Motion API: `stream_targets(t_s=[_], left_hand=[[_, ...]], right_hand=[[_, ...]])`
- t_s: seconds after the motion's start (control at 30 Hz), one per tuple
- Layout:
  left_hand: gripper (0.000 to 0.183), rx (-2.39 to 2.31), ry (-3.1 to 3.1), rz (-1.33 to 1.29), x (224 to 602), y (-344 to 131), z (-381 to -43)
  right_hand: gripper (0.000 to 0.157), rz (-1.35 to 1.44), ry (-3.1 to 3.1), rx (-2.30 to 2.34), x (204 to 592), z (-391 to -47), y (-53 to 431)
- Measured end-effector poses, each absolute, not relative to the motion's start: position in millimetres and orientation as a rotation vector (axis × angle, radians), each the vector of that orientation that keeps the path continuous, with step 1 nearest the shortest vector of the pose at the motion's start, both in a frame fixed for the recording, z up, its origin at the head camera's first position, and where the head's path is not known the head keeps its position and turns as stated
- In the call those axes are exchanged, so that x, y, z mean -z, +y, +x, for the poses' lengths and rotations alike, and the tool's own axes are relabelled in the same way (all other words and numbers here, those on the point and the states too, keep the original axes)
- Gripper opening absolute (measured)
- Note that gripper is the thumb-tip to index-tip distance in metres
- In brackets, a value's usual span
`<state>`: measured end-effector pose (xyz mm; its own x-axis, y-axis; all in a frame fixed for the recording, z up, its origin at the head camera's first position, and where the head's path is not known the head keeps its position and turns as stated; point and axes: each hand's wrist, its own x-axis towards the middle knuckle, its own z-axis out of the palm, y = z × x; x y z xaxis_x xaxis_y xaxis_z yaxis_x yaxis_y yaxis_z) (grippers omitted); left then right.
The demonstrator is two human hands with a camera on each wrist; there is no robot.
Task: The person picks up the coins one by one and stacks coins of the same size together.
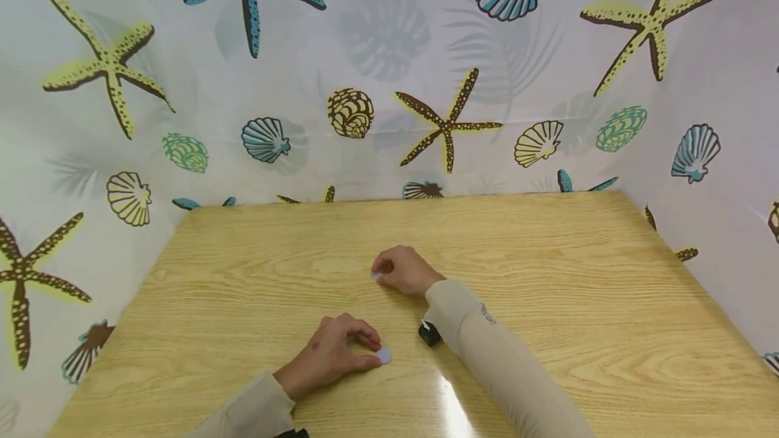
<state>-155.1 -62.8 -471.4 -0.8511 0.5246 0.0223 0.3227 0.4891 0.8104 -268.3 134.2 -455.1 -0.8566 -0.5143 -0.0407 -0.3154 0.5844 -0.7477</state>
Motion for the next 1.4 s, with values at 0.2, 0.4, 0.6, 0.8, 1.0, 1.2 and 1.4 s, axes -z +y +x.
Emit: stream_targets(t_s=[0.2, 0.4, 0.6, 0.8, 1.0, 1.2, 1.4], left_hand=[[0.020, -1.308, 2.496, 0.729, 473.4, -64.1, -154.2], [0.021, -1.313, 2.489, 0.738, 474.3, -64.5, -154.3], [0.021, -1.298, 2.483, 0.738, 473.8, -63.9, -154.4], [0.022, -1.277, 2.493, 0.737, 472.0, -63.4, -154.3], [0.021, -1.275, 2.507, 0.735, 471.9, -63.7, -154.6], [0.021, -1.285, 2.505, 0.724, 471.7, -63.1, -155.2], [0.023, -1.294, 2.498, 0.724, 471.2, -62.6, -154.6]], right_hand=[[0.004, -0.745, 2.582, 1.134, 455.1, -267.1, 137.1], [0.004, -0.703, 2.552, 1.154, 455.4, -265.2, 143.7], [0.006, -0.588, 2.517, 1.199, 454.4, -259.3, 154.1], [0.009, -0.528, 2.440, 1.268, 449.7, -247.0, 165.1], [0.010, -0.508, 2.410, 1.265, 450.0, -237.6, 177.1], [0.007, -0.536, 2.389, 1.255, 445.8, -226.1, 188.0], [0.006, -0.529, 2.363, 1.239, 439.9, -213.6, 193.9]])
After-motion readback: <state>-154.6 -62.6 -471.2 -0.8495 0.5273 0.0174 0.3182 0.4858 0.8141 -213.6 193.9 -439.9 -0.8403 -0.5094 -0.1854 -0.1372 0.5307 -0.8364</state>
